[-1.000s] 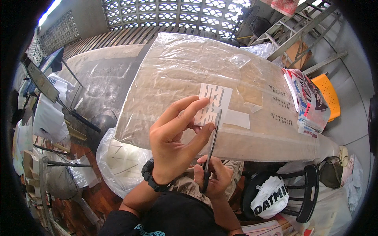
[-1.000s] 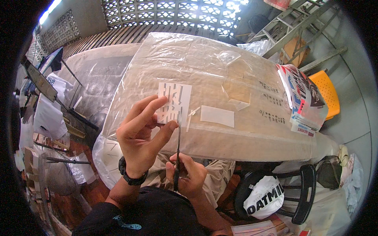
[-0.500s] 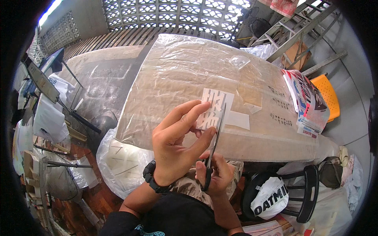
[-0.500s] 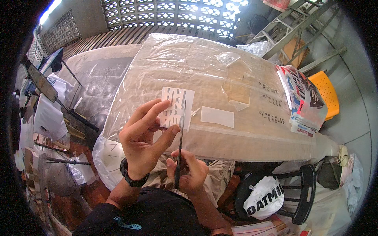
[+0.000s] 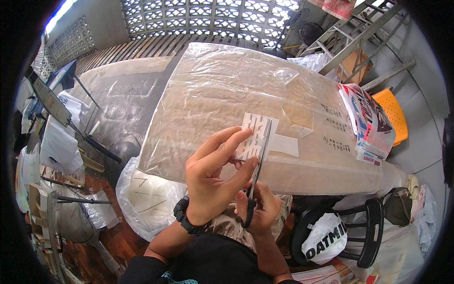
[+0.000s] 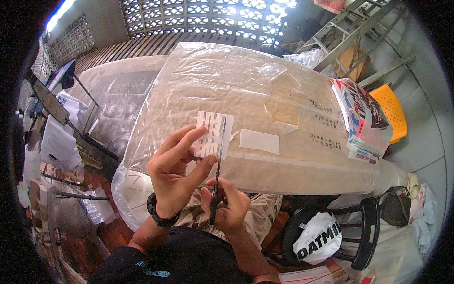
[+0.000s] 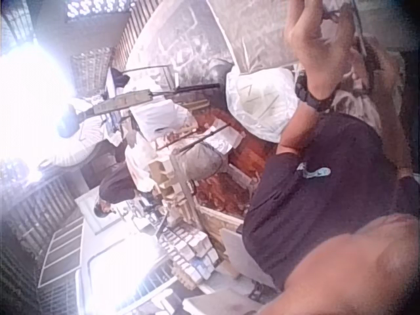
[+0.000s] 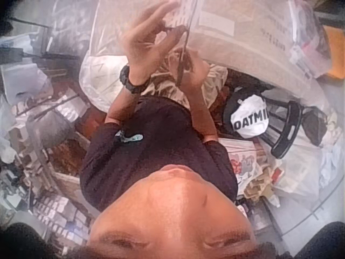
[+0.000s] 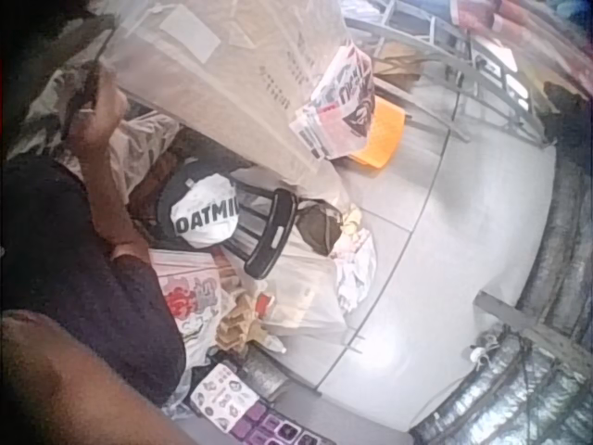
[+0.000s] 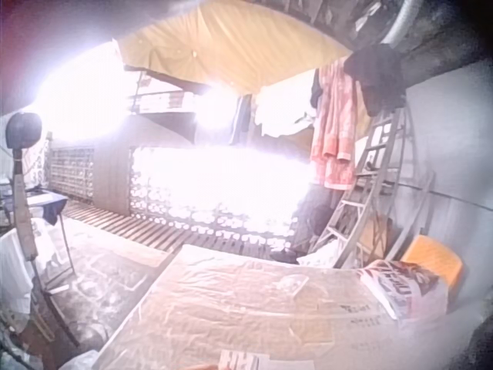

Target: The person cuts out various printed vinyl transfers from larger sheets using scissors, separating different designs and trimming away excess material.

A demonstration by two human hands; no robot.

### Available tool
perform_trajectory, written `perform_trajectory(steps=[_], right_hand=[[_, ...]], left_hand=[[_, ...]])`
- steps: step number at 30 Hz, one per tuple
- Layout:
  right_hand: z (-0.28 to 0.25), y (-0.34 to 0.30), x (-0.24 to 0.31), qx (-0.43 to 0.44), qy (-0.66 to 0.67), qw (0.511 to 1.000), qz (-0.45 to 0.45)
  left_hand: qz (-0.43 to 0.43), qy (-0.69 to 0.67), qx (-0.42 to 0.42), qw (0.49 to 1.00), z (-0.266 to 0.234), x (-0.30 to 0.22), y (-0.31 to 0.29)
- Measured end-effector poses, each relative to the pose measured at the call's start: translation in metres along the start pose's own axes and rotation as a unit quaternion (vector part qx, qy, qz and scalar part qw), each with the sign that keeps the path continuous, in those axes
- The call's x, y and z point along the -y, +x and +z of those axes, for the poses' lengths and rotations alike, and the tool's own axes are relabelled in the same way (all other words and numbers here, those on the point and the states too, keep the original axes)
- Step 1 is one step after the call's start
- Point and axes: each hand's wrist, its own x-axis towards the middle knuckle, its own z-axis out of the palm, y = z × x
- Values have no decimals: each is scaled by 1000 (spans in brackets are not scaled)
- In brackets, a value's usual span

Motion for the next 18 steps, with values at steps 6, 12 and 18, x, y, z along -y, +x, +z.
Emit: perform_trajectory(steps=[6,12,18], right_hand=[[2,0,-2,0,-2,1000,25],[7,1,-12,-1,62,992,111],[-12,10,4,-66,132,967,210]], left_hand=[[-10,13,10,1000,-1,3,-1],[-52,-8,27,998,1,25,-3],[-95,-71,7,993,2,35,-1]])
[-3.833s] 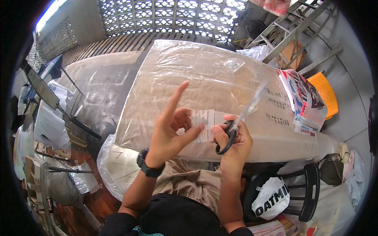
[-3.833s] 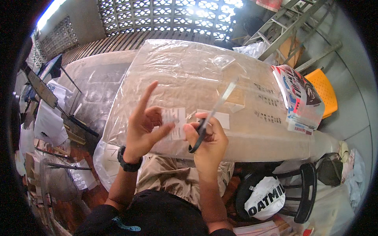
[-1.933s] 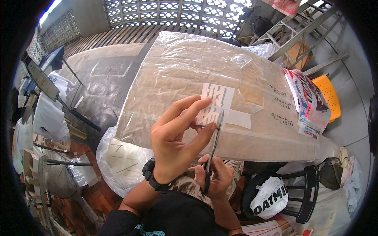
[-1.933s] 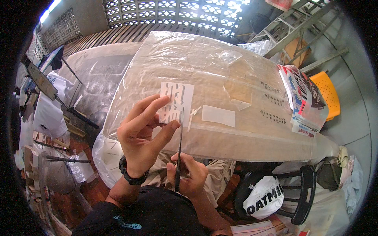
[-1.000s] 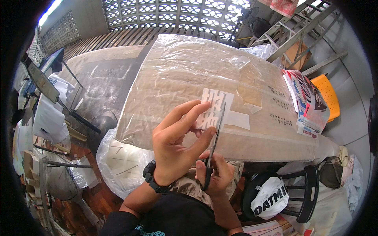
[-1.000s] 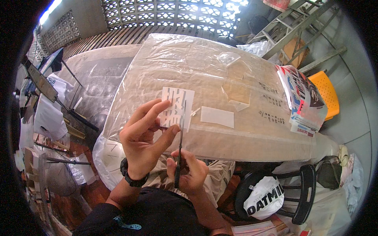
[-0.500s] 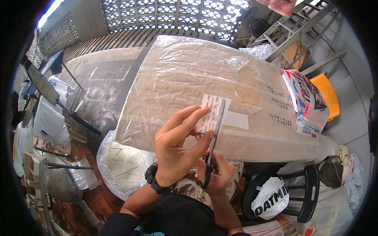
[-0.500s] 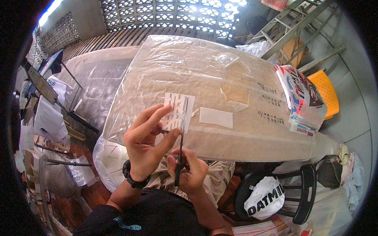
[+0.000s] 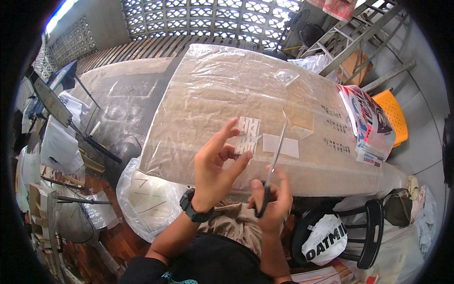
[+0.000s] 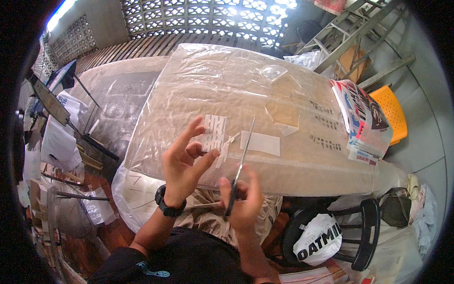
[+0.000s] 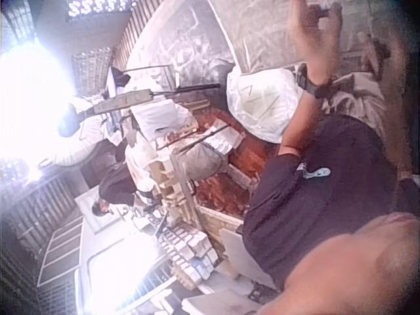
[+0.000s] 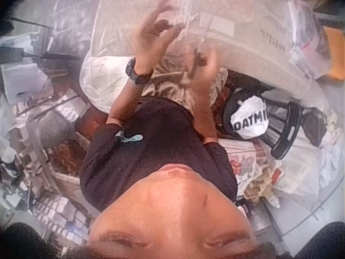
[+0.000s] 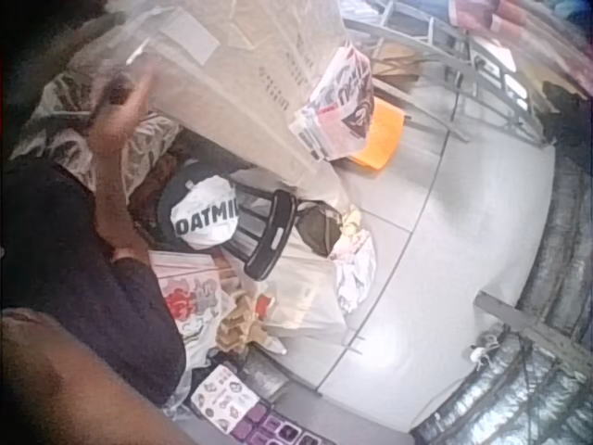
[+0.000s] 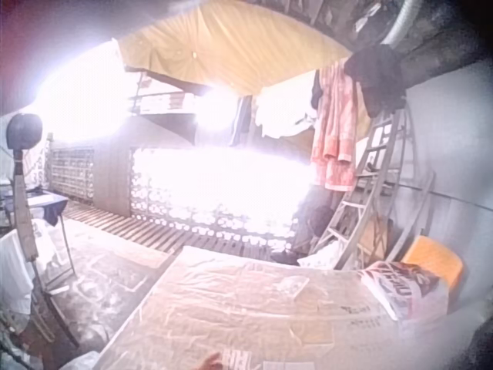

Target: The person cuts out various printed vinyl transfers from larger sheets using scissors, separating different designs and trimming away excess material.

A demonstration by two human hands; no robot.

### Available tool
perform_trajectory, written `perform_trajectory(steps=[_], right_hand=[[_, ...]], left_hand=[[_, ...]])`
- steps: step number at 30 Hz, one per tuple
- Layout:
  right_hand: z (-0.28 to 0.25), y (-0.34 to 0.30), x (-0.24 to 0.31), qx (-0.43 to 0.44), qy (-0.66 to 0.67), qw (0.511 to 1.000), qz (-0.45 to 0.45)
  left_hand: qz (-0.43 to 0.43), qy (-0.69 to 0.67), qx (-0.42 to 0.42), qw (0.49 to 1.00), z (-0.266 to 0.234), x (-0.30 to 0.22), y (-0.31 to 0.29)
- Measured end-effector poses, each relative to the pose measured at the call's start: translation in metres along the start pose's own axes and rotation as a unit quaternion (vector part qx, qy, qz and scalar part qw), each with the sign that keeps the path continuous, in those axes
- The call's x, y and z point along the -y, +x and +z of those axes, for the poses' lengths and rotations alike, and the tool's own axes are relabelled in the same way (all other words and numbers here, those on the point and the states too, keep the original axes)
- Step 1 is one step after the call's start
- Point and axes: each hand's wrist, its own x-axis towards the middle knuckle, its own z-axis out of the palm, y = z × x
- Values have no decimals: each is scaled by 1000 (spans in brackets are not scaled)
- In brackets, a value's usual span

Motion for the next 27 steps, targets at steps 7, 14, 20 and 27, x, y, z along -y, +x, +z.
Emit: perform_trajectory(steps=[7,14,20,27], right_hand=[[-88,60,47,-99,-374,922,3],[-187,106,53,-66,-664,737,-103],[-177,103,56,-60,-711,695,-85],[-107,91,64,122,-182,967,-132]], left_hand=[[127,40,65,989,-34,15,22],[88,78,165,979,-45,6,46],[66,92,288,951,-16,3,72],[81,102,413,902,72,4,72]])
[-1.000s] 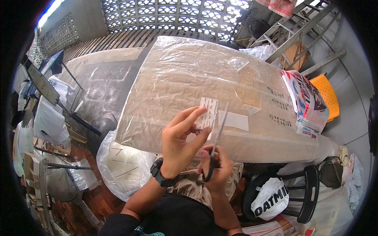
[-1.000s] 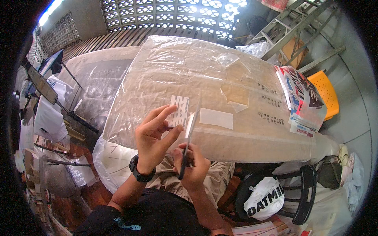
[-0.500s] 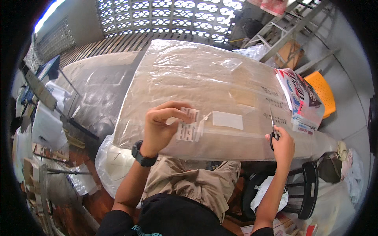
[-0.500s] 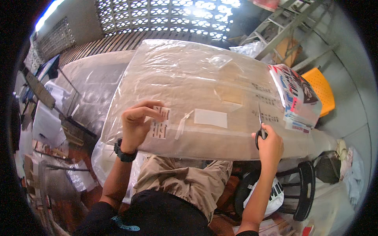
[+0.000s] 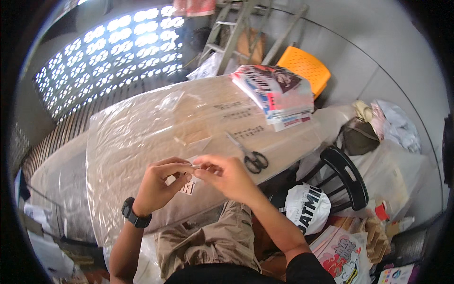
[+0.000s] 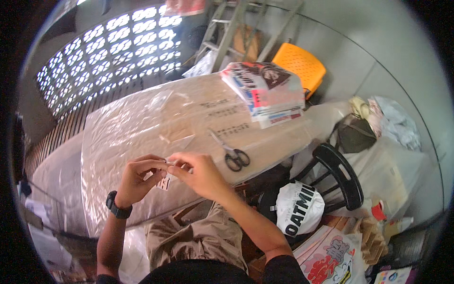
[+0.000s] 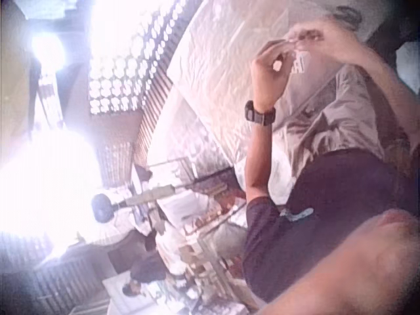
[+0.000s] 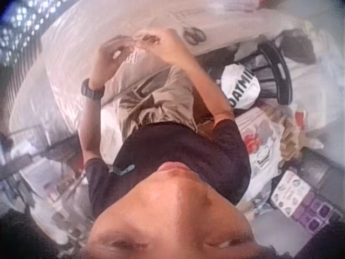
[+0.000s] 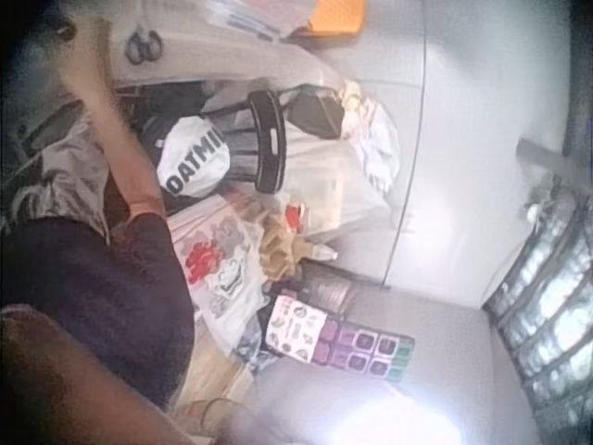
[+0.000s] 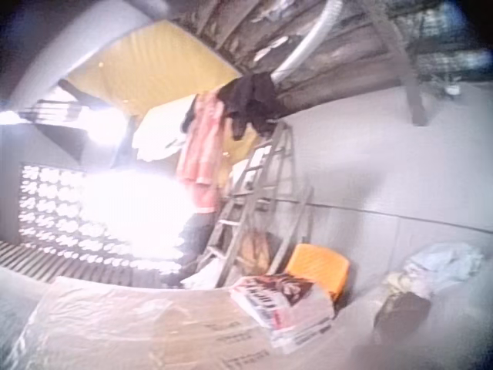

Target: The person cuts out various printed vinyl transfers from larger sheets using scissors, separating different designs and trimming away excess material.

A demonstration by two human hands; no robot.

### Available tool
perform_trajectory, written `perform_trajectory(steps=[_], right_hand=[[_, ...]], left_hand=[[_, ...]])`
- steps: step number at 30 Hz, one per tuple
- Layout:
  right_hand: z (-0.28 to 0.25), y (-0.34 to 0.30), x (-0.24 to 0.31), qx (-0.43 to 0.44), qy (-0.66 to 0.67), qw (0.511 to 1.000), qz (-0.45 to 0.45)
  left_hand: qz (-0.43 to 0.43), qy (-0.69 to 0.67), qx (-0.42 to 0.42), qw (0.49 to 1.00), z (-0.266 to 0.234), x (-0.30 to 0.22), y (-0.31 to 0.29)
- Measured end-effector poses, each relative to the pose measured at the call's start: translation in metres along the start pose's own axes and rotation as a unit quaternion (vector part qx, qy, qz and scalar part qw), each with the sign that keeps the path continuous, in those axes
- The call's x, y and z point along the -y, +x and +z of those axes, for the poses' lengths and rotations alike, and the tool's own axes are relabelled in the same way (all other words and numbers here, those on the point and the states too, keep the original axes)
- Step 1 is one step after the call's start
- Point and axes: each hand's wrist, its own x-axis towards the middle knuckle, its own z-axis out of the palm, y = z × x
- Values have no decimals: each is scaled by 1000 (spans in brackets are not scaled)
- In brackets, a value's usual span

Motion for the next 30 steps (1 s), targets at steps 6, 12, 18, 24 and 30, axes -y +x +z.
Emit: perform_trajectory(steps=[6,12,18,24,30], right_hand=[[-47,17,-28,-33,92,994,40],[-246,147,-62,-273,72,958,-49],[-429,233,-114,-474,-233,817,232],[-393,176,-110,-511,-385,755,141],[-274,21,-124,-371,-260,890,49]], left_hand=[[-55,-85,-47,994,18,-3,39],[-78,315,131,937,-13,30,17],[-27,403,233,885,-3,42,11],[-58,283,208,934,-17,57,-11],[-26,197,237,951,-26,52,-48]])
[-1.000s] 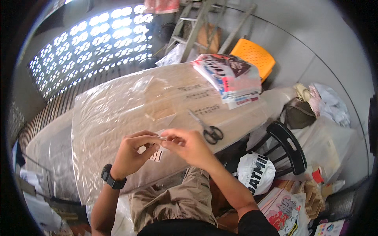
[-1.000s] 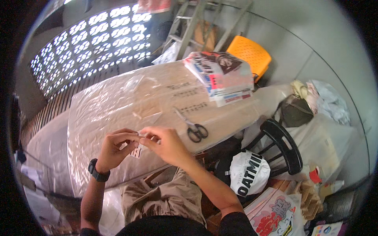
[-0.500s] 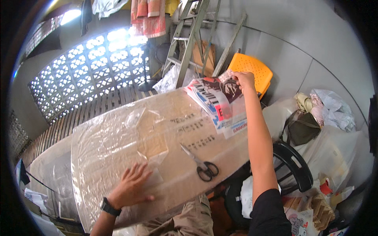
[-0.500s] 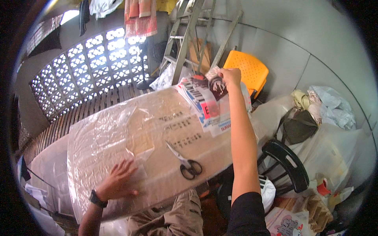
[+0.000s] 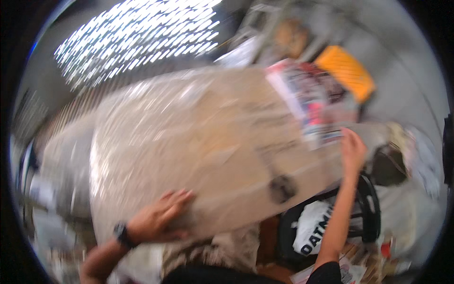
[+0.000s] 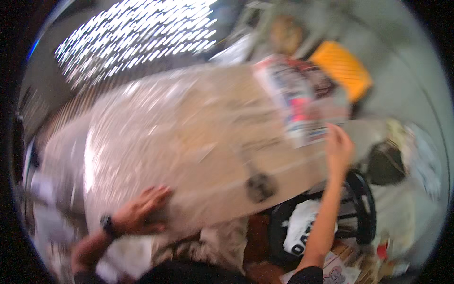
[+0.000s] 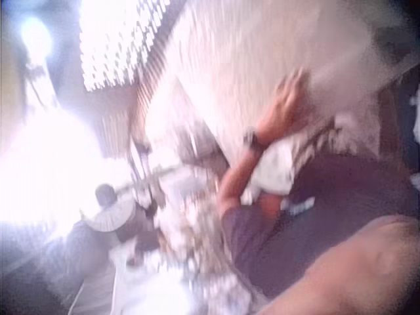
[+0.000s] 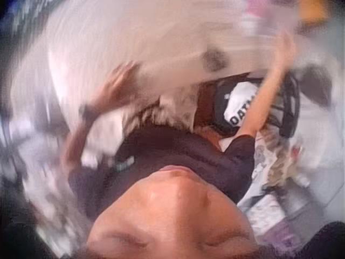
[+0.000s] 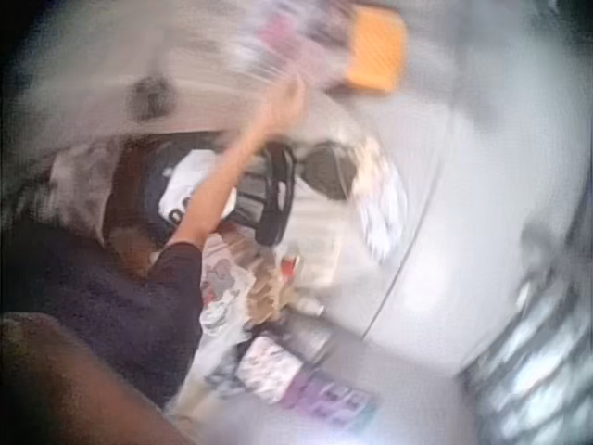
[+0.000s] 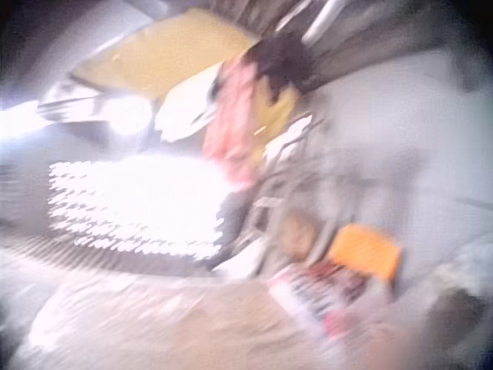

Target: The person cuts out various printed vinyl transfers from larger sheets using scissors, separating different designs and trimming away excess material.

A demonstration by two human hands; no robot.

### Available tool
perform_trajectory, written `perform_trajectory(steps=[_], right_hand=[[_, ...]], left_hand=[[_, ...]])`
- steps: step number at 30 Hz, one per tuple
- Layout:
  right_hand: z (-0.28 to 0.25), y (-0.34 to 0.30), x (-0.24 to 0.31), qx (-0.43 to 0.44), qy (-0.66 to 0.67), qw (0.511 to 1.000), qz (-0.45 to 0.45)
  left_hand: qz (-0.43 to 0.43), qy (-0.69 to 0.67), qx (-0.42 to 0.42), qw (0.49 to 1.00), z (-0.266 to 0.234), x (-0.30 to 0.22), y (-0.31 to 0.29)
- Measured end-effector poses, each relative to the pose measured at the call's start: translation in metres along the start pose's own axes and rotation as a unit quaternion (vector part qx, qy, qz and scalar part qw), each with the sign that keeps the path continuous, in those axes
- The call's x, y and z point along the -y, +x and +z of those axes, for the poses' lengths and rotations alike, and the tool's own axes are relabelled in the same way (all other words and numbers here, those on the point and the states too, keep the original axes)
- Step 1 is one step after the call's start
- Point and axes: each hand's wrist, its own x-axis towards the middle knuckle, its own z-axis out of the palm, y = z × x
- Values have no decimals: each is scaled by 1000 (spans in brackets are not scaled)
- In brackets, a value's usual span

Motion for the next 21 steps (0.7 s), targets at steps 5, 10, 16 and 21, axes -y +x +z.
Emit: perform_trajectory(steps=[5,10,16,21], right_hand=[[-14,-122,-5,71,106,991,30],[-4,-152,38,123,75,989,15],[-32,-182,50,82,37,996,-5],[-19,-229,57,51,59,996,31]], left_hand=[[8,69,-29,997,7,-19,-59],[6,125,-75,989,20,-21,-121],[44,148,-233,960,48,-23,-218],[-367,95,-322,868,223,59,-377]])
